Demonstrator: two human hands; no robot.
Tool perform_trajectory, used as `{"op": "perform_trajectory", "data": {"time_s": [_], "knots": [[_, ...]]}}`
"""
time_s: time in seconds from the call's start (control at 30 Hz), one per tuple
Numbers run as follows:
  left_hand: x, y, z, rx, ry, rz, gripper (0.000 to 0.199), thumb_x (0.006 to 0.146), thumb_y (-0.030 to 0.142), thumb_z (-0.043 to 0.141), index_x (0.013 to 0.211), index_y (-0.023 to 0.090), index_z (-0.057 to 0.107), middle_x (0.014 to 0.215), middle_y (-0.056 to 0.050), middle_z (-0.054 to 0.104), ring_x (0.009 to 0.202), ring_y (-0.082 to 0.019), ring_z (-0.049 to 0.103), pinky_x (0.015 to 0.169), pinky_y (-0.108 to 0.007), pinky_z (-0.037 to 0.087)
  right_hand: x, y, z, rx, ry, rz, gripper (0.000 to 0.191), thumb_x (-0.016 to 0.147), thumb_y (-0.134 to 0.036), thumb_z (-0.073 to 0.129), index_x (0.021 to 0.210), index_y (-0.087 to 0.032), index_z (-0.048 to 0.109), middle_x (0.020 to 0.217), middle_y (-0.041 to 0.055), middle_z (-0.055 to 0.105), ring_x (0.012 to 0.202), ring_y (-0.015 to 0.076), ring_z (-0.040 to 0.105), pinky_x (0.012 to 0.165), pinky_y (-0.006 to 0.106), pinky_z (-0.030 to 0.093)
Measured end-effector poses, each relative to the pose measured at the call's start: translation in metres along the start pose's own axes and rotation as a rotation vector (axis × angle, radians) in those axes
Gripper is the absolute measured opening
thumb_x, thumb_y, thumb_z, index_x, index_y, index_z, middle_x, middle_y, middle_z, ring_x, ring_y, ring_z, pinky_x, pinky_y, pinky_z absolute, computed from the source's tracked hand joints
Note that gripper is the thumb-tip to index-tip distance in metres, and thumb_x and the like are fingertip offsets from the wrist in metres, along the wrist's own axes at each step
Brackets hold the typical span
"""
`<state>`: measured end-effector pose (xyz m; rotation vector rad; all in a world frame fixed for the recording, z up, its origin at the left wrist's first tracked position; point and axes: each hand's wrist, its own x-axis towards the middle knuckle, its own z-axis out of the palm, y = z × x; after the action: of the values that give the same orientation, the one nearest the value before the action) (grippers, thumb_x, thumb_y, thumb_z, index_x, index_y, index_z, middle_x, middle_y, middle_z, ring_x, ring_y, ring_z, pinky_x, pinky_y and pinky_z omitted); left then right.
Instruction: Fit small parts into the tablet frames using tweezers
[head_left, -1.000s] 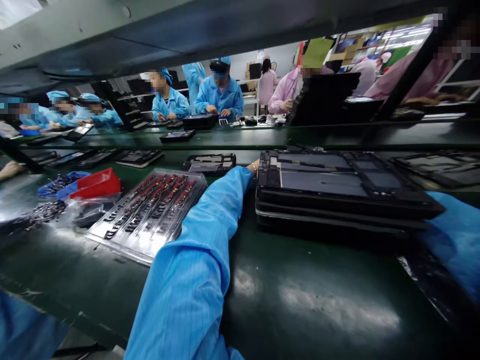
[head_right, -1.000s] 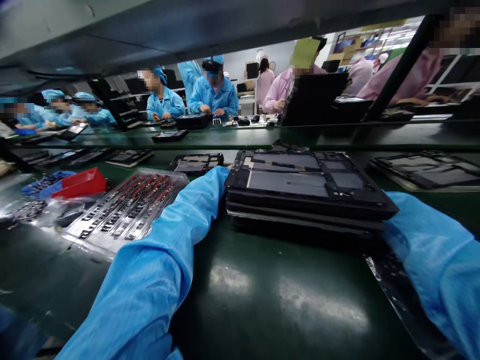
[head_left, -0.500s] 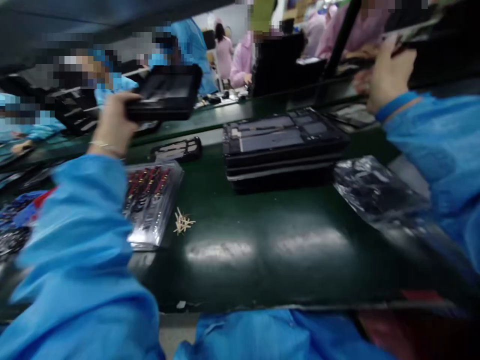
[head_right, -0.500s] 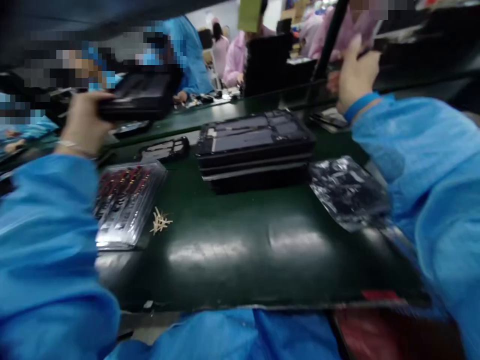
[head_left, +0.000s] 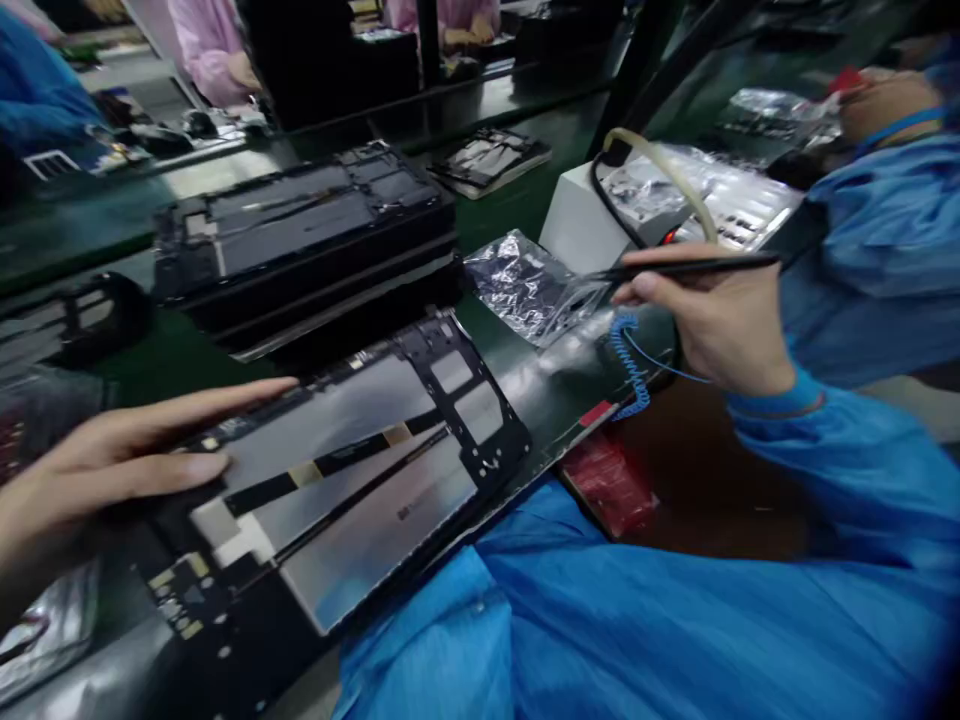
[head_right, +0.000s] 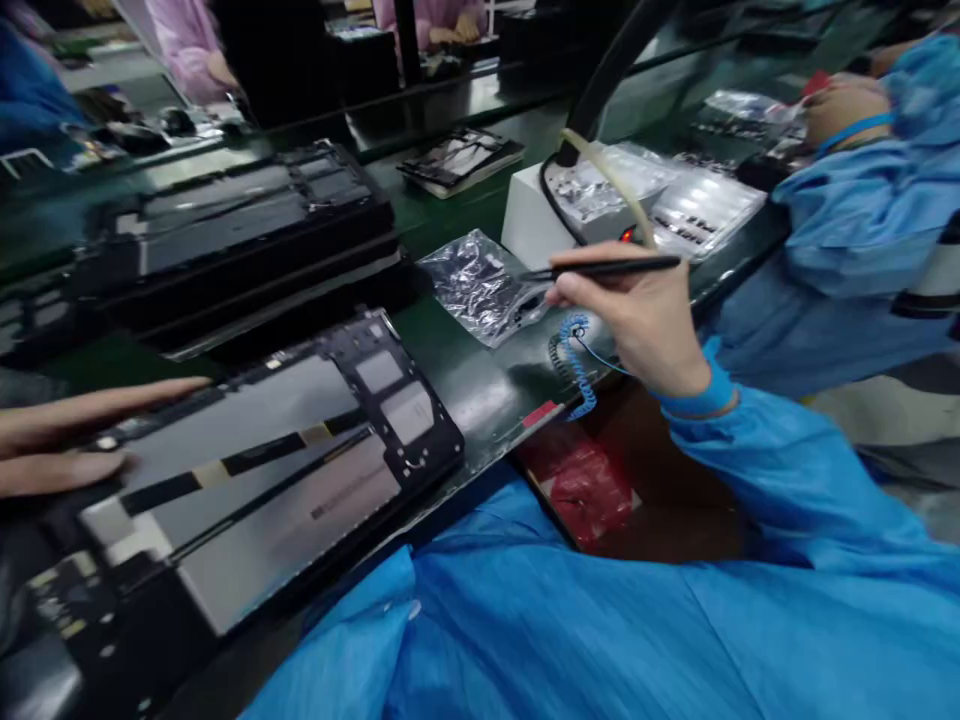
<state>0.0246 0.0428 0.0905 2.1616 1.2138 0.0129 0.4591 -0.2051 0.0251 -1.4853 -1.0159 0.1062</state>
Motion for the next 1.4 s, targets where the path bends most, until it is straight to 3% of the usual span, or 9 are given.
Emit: {"op": "perform_trajectory", "data": {"time_s": [0.1,0.23,0.43,0.63,0.87,1.0,1.17,1.27,1.4], "knots": [[0.019,0.015,0.032,-0.178,-0.059,-0.091,0.059,0.049,0.074,0.072,0.107,0.066,0.072,0.124,0.027,0.069,0.13,-0.041,0.061,0.094,-0.041,0.062,-0.01,0.035,-0.011,-0.05,-0.008,0.078,0.018,0.084,-0.039,0.08,0.097,-0.026,0.081,0.082,0.0014,0.072,0.073,0.0179,0.068,0.076,0.037,0.061],[0.041,0.004,0.04,-0.063,-0.176,-0.058,0.057,0.056,0.072,0.073,0.113,0.07,0.066,0.128,0.027,0.067,0.131,-0.04,0.061,0.102,-0.048,0.059,-0.01,0.055,-0.008,-0.065,-0.036,0.117,0.023,0.088,-0.044,0.076,0.097,-0.023,0.078,0.084,0.0011,0.071,0.073,0.0153,0.068,0.072,0.031,0.059],[0.046,-0.014,0.052,0.201,-0.136,0.289,0.053,0.072,0.069,0.061,0.124,0.078,0.053,0.139,0.029,0.059,0.141,-0.031,0.054,0.119,-0.044,0.043,-0.004,0.056,0.001,-0.037,-0.132,0.179,0.029,0.087,-0.049,0.076,0.098,-0.023,0.074,0.09,0.0008,0.07,0.078,0.0158,0.071,0.076,0.031,0.064],[0.029,-0.003,0.059,0.109,-0.119,0.199,0.044,0.083,0.067,0.054,0.125,0.078,0.052,0.141,0.03,0.058,0.148,-0.025,0.046,0.125,-0.037,0.037,-0.003,0.056,-0.004,-0.095,-0.199,0.174,0.027,0.09,-0.047,0.073,0.101,-0.023,0.073,0.095,0.001,0.071,0.078,0.0148,0.072,0.075,0.028,0.062],[0.029,-0.013,0.061,0.141,-0.172,0.28,0.044,0.104,0.043,0.04,0.137,0.072,0.045,0.15,0.024,0.052,0.149,-0.025,0.044,0.127,-0.059,0.033,-0.003,0.051,-0.003,-0.149,-0.25,0.149,0.022,0.091,-0.041,0.073,0.101,-0.021,0.075,0.099,0.004,0.074,0.08,0.0156,0.07,0.073,0.028,0.059],[0.028,-0.014,0.055,0.204,-0.168,0.336,0.044,0.107,0.042,0.037,0.141,0.069,0.042,0.151,0.022,0.051,0.145,-0.026,0.047,0.124,-0.059,0.037,-0.002,0.055,-0.003,-0.186,-0.252,0.107,0.017,0.091,-0.034,0.072,0.101,-0.022,0.076,0.096,0.0025,0.074,0.078,0.0154,0.069,0.07,0.027,0.058],[0.048,0.05,0.062,0.473,-0.056,0.754,0.048,0.106,0.029,0.043,0.15,0.05,0.043,0.151,0.006,0.054,0.141,-0.025,0.049,0.116,-0.049,0.046,-0.001,0.061,-0.001,-0.164,-0.254,0.065,0.019,0.092,-0.039,0.071,0.099,-0.023,0.076,0.097,0.0027,0.075,0.076,0.0161,0.07,0.068,0.029,0.059],[0.072,0.12,0.102,0.595,-0.057,1.063,0.045,0.105,0.024,0.043,0.15,0.032,0.049,0.156,-0.009,0.048,0.143,-0.032,0.045,0.11,-0.053,0.046,-0.006,0.056,0.0,-0.129,-0.181,0.026,0.02,0.091,-0.041,0.073,0.099,-0.024,0.077,0.097,0.0024,0.075,0.079,0.0171,0.072,0.071,0.03,0.061],[0.101,0.2,0.165,0.779,-0.027,1.158,0.048,0.108,0.024,0.035,0.155,0.026,0.044,0.154,-0.02,0.046,0.123,-0.034,0.059,0.096,-0.049,0.052,-0.025,0.041,-0.012,-0.08,0.024,-0.043,0.014,0.09,-0.037,0.075,0.097,-0.025,0.078,0.097,0.0029,0.075,0.081,0.017,0.074,0.076,0.029,0.064]]}}
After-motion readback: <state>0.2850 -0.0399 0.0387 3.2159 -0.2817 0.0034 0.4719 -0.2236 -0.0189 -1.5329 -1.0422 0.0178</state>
